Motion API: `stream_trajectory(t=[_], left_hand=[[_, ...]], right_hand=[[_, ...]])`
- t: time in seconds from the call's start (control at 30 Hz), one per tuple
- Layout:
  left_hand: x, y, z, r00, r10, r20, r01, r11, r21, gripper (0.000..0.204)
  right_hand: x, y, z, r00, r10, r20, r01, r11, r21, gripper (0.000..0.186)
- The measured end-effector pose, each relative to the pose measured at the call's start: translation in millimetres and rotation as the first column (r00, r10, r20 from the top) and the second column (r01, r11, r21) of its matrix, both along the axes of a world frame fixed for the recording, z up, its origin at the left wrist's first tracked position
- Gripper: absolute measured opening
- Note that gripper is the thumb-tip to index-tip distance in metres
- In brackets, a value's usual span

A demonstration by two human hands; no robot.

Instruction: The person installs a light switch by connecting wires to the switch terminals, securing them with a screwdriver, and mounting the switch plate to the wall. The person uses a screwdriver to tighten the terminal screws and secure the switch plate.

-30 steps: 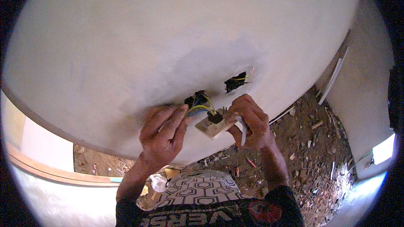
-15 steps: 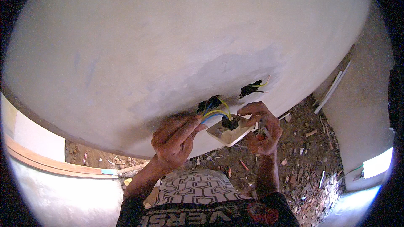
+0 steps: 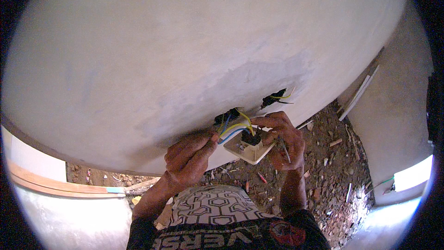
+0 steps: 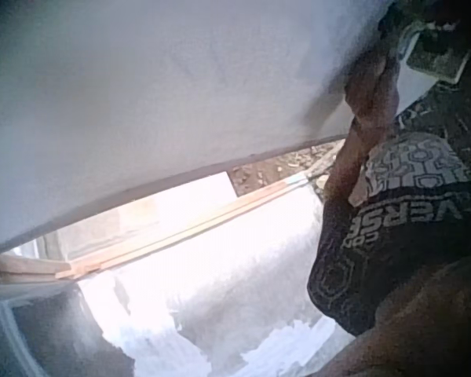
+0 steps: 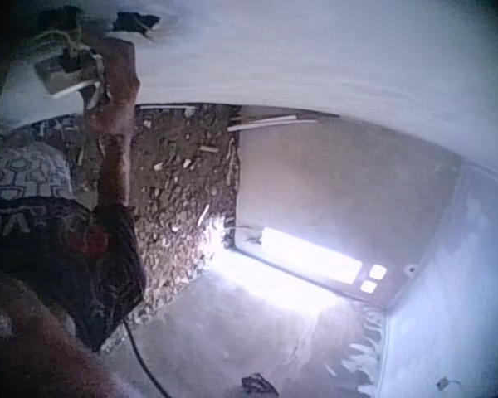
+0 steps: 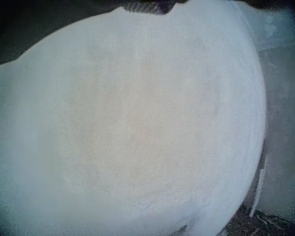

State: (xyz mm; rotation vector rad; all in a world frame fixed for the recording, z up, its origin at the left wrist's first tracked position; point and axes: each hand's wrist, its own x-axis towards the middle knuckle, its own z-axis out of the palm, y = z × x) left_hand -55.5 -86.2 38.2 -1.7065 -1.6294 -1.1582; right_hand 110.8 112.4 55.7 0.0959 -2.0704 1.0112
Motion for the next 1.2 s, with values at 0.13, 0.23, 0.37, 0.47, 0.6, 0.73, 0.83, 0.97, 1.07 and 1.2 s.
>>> stream_trajectory(t=[0.13,0.23,0.37,0.47,0.6,0.73,0.83,0.97,1.07,1.2], left_hand=[[-0.1,1.3,8.7,0.998,0.020,-0.064,-0.018,0.999,0.035,0.028],[3.8,3.7,10.5,0.997,0.034,-0.071,-0.031,0.999,0.035,0.029],[10.9,6.0,21.5,0.998,0.011,-0.057,-0.009,0.999,0.048,0.032],[13.3,0.1,23.0,0.999,-0.006,-0.039,0.006,1.000,-0.003,0.034],[9.5,2.9,29.7,0.997,0.020,-0.078,-0.022,0.999,-0.029,0.033],[17.8,10.8,31.8,0.979,0.065,-0.195,-0.066,0.998,0.001,0.030],[22.5,14.1,35.9,0.956,0.117,-0.268,-0.124,0.992,-0.008,0.028],[11.3,15.6,35.7,0.930,0.161,-0.332,-0.179,0.984,-0.022,0.028],[14.2,16.1,35.7,0.915,0.179,-0.362,-0.201,0.979,-0.025,0.030],[13.7,11.3,35.1,0.896,0.209,-0.393,-0.239,0.971,-0.026,0.031]], right_hand=[[-1.8,-8.5,2.8,0.999,0.008,-0.044,-0.011,0.998,-0.064,0.004],[1.1,6.9,-16.5,0.994,0.026,-0.109,-0.022,0.999,0.038,0.005],[3.2,5.0,-16.8,0.989,0.037,-0.141,-0.036,0.999,0.010,0.007],[5.6,6.4,-15.1,0.977,0.080,-0.196,-0.082,0.997,-0.003,0.006],[-0.9,14.4,-27.5,0.971,0.074,-0.227,-0.062,0.996,0.059,0.008],[7.5,8.2,-27.1,0.979,0.059,-0.197,-0.055,0.998,0.027,0.020],[12.0,6.3,-23.6,0.987,0.047,-0.153,-0.048,0.999,0.000,0.031],[4.8,9.1,-18.4,0.994,0.062,-0.085,-0.064,0.998,-0.016,0.046],[8.2,8.2,-19.0,0.998,0.041,-0.042,-0.042,0.999,-0.017,0.051],[8.1,4.6,-15.6,0.999,0.005,-0.047,-0.006,1.000,-0.007,0.049]])
